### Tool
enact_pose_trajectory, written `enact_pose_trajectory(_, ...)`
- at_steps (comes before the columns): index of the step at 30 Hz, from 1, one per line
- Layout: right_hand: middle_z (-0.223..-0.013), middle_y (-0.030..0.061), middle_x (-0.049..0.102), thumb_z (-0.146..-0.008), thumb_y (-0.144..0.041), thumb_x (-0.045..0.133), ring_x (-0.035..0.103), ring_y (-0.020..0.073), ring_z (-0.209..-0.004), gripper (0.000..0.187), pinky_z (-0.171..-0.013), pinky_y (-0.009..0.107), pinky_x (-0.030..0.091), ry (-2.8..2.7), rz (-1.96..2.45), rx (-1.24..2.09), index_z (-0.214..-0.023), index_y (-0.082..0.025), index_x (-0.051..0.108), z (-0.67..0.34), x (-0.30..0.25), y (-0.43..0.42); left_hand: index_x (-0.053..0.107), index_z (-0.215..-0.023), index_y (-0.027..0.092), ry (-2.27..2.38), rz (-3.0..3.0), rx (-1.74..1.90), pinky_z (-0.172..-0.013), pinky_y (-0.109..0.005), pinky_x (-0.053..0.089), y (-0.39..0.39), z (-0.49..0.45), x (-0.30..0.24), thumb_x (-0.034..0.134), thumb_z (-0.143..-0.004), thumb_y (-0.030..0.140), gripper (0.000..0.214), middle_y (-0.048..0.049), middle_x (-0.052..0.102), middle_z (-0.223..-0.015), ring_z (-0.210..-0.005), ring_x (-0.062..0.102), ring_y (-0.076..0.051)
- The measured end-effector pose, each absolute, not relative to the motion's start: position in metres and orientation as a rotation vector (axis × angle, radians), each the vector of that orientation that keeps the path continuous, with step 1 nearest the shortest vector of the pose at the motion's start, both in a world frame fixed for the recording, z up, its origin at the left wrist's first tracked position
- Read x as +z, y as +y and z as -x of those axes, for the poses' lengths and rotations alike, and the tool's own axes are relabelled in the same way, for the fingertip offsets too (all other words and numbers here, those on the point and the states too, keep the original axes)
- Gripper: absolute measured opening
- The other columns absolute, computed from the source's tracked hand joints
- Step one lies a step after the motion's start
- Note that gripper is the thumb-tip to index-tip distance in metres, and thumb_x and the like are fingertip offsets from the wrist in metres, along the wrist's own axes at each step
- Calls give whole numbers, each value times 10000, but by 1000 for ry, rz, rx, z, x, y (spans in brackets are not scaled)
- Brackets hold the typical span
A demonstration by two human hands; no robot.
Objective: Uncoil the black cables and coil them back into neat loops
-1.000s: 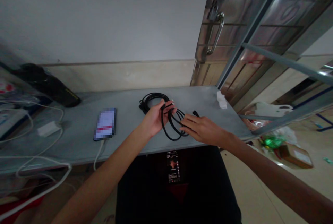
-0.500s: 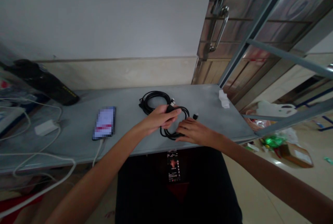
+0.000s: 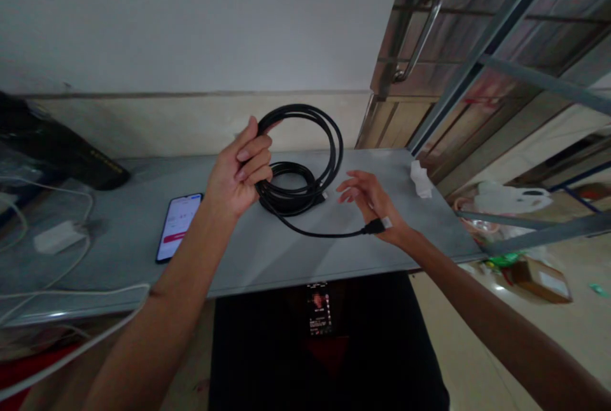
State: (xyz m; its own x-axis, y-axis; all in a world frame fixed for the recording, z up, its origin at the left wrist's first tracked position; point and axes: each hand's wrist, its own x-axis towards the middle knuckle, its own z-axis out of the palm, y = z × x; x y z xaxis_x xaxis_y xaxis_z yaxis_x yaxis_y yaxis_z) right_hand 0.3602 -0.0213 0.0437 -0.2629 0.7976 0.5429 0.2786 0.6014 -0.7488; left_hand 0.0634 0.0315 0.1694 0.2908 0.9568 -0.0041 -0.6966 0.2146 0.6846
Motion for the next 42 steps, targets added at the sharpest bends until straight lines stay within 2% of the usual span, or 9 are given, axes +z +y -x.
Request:
enact_pose_trajectory(6,-1305,86,712,-915,-620,918,776,233,-996,967,-893,436,686,-1799,764,795,-1643,-335,349,-327,53,0,738,-1108,190,515,-538,1256,-317,-144,263,58,-74,147,436,-1236,295,345,104,415,-558,-333,272,-43)
enact_pose_trajectory(8,-1252,72,716,-956,-680,849,767,233,-989,824,-862,429,682,-1738,766,828,-1564,-329,418,-313,58,13,738,-1120,184,493,-491,1235,-323,-141,274,68,-74,136,424,-1235,268,345,100,427,-552,-338,296,-47)
enact_pose_trajectory(11,-1098,41,728,-1088,-783,560,734,191,-843,544,-690,355,645,-1557,823,930,-1340,-304,500,-295,55,43,702,-1046,165,467,-435,1171,-330,-138,265,80,-68,122,358,-1249,264,412,101,418,-551,-332,312,-35)
enact_pose_trajectory(16,-866,-50,722,-977,-882,633,652,145,-633,622,-557,293,557,-1340,901,1047,-1168,-320,447,-280,28,102,513,-811,200,562,-410,1084,-342,-141,260,92,-53,97,418,-1238,274,444,101,431,-567,-332,314,-18)
enact_pose_trajectory(19,-782,-48,689,-960,-904,626,612,160,-654,625,-596,311,531,-1470,947,1016,-1117,-306,530,-279,11,119,469,-785,203,636,-432,1091,-344,-134,252,94,-47,85,520,-1210,252,431,99,463,-588,-346,316,-5)
enact_pose_trajectory(24,-869,22,655,-1095,-807,503,591,201,-795,568,-741,368,521,-1672,968,836,-932,-274,611,-278,0,115,523,-765,179,765,-646,1151,-345,-144,244,92,-42,76,629,-1143,186,393,85,493,-626,-377,325,0)
enact_pose_trajectory(30,-764,-14,484,-1125,-812,397,473,180,-727,627,-695,357,388,-1738,1036,808,-837,-264,497,-281,-1,107,740,-971,218,1069,-1067,1470,-384,-220,357,94,-44,53,889,-959,322,182,68,579,-654,-419,429,-69)
enact_pose_trajectory(36,-824,-4,519,-1137,-767,446,514,186,-798,583,-767,366,411,-1793,1003,736,-851,-261,474,-283,-3,104,811,-1080,279,1451,-1591,1647,-670,-282,536,106,-31,23,869,-981,422,184,46,676,-731,-660,643,-140)
enact_pose_trajectory(42,-905,29,582,-1177,-695,408,572,223,-888,518,-893,406,490,-1860,1029,648,-923,-263,537,-286,-4,102,814,-1059,284,1550,-1627,1559,-901,-372,599,117,-21,3,883,-949,407,179,-18,797,-1030,-987,752,-231)
